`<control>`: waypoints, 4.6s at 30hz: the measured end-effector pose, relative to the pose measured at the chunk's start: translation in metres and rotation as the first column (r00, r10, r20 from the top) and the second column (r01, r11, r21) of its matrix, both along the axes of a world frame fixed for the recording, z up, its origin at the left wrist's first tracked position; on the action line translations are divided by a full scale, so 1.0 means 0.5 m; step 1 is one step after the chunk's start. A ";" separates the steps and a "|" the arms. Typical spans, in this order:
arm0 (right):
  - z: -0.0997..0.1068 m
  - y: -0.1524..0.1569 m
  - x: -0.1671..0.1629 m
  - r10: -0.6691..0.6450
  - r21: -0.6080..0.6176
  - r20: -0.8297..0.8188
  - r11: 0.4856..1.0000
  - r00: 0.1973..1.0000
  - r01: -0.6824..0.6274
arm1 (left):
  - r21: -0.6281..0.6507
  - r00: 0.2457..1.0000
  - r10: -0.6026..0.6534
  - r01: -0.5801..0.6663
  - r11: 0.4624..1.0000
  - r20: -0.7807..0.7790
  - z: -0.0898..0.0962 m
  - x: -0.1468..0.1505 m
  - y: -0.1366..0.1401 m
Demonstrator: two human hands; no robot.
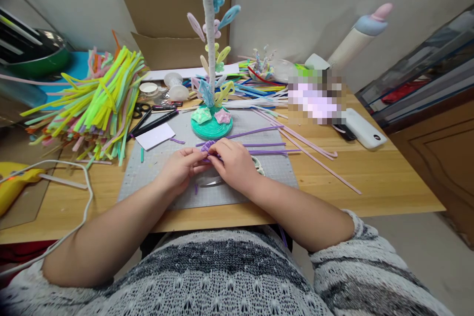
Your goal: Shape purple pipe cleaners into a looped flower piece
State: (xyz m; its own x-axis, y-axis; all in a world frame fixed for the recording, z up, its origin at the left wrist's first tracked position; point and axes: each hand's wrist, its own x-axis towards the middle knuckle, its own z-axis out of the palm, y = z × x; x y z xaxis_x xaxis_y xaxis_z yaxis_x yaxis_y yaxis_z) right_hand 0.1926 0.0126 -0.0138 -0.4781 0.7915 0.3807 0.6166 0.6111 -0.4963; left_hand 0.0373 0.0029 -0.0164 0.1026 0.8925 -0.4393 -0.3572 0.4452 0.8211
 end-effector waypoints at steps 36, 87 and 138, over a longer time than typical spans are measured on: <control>0.073 0.066 0.124 0.139 -0.498 0.005 0.859 0.990 -0.118 | 0.243 0.889 0.451 -0.421 0.874 -0.083 0.016 -0.043 0.044; 0.059 -0.029 0.054 0.325 0.566 -0.164 0.804 0.931 -0.181 | 0.406 0.974 0.214 -0.227 0.885 0.077 0.017 -0.021 0.012; 0.016 0.012 0.035 0.224 -0.145 -0.607 0.912 0.763 -0.383 | 0.118 0.891 -0.300 0.277 0.954 0.340 0.036 -0.012 -0.007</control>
